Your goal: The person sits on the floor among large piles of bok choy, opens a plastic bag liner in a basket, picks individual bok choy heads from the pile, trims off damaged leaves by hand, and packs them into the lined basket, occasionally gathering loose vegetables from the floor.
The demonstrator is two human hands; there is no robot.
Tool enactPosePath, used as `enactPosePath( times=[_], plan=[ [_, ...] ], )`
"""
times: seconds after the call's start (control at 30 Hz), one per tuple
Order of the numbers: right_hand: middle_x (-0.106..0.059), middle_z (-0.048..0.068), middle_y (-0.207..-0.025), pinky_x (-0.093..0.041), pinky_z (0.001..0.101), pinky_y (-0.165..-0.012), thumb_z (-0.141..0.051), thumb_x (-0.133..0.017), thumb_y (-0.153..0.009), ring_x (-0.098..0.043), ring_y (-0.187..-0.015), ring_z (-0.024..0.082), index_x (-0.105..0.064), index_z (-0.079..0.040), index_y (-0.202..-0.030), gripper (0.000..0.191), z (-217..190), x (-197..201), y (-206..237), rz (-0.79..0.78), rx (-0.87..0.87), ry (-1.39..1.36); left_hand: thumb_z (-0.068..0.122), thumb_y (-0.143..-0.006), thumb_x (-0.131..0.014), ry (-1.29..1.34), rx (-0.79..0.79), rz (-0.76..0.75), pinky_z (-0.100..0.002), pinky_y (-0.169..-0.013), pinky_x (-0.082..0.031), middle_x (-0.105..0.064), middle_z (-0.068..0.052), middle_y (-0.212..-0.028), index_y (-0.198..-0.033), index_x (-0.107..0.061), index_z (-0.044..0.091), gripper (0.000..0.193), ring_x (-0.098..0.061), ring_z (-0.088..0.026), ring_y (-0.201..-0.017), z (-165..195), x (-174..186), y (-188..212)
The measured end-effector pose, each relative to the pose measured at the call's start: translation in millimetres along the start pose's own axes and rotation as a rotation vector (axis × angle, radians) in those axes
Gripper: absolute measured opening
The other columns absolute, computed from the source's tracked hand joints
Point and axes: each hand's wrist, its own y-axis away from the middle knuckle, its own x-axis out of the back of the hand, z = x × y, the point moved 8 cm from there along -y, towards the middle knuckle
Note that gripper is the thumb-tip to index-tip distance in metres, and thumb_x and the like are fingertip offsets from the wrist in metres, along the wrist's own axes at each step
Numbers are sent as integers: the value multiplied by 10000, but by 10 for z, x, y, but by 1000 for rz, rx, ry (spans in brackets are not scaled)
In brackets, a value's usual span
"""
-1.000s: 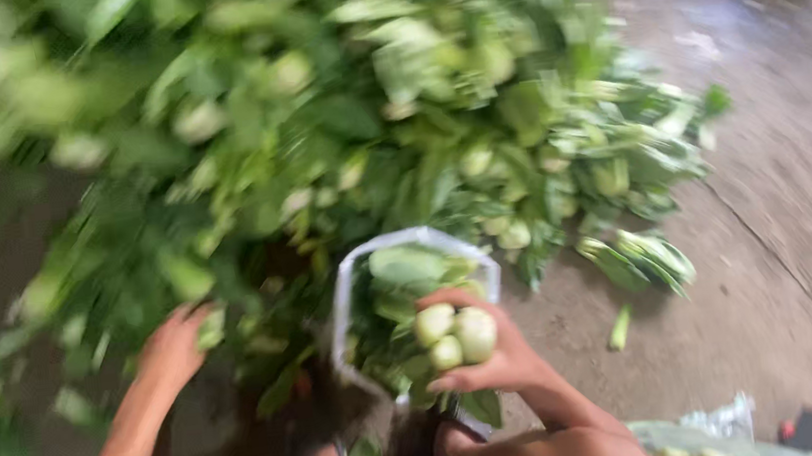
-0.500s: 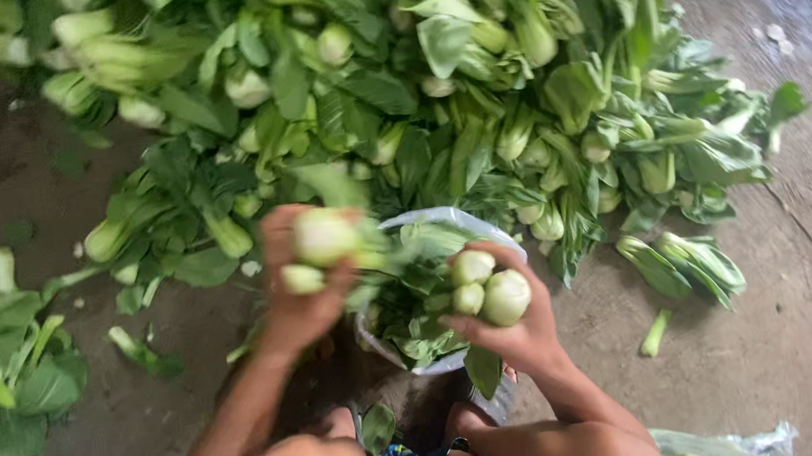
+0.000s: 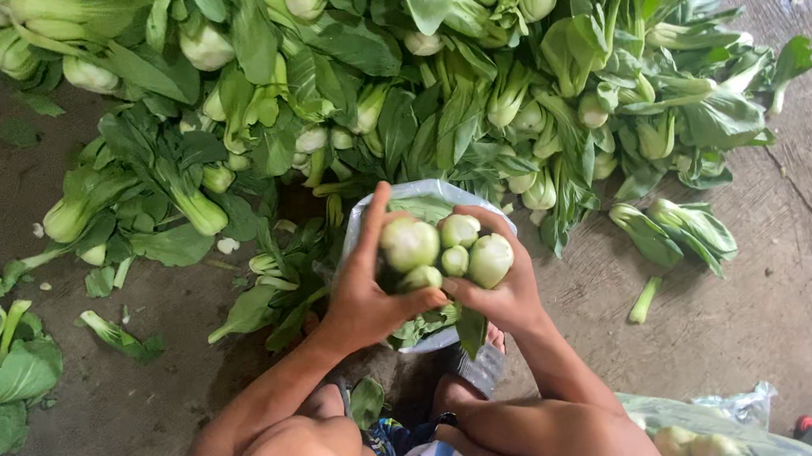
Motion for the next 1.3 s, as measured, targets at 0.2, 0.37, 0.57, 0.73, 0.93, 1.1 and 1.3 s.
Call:
enactPosePath(
  times=[0.2,0.37,0.57,0.73,0.93,1.1,1.3],
  plan=[
    [-588,87,-1294,-493,334,-1053,-226,-846,-762,-589,-1192,189,-432,-16,-1458,836,97,-168,52,-121,-23,-79,370,-630,-986,-3,27,126,-352,-1060,-536,-617,-135,-1292,-1451,-475,44,1020,-617,-198,-1166,-208,-17,62],
    [-507,102,-1304,-454,375,-1084,-294,-797,-748,-530,-1252,231,-390,-42,-1447,848,265,-135,46,-42,-119,-252,345,-848,-898,159,-129,84,-387,-1241,-396,-429,-110,-1548,-1513,-270,83,951,-482,-219,-1418,-168,-230,108],
    [-348,117,-1438,-304,415,-1208,-424,-716,-708,-401,-1409,255,-293,-88,-1453,920,369,-29,71,-92,-167,-401,216,-759,-926,279,76,-16,-378,-1145,-458,-545,-155,-1466,-1511,-377,41,947,-539,-208,-1319,-264,-210,80],
    [-399,115,-1420,-317,392,-1251,-304,-655,-910,-412,-1340,226,-288,-44,-1479,726,324,21,37,-45,4,-249,148,-779,-928,263,13,59,-357,-1118,-504,-597,-126,-1399,-1472,-477,13,838,-580,-187,-1281,-234,-154,-8],
    [-492,173,-1523,-350,360,-1241,-474,-690,-951,-483,-1421,247,-290,57,-1591,923,346,28,-92,34,-155,-72,112,-868,-862,467,-53,220,-366,-1133,-484,-498,-110,-1427,-1537,-297,55,878,-537,-197,-1309,-304,-200,-28],
    [-419,132,-1559,-349,394,-1259,-511,-971,-651,-429,-1484,257,-119,-33,-1654,1400,18,-262,-180,-189,48,52,51,-927,-817,269,-154,324,-396,-1245,-404,-393,-155,-1521,-1586,-147,100,940,-462,-250,-1437,-321,-327,10],
    [-543,152,-1465,-474,427,-1184,-381,-1021,-606,-552,-1369,278,-225,-24,-1607,1327,347,-159,-205,-45,-57,-72,147,-858,-767,72,-303,158,-455,-1352,-202,-179,-237,-1682,-1616,-44,69,1050,-236,-361,-1597,-111,-457,142]
  ],
)
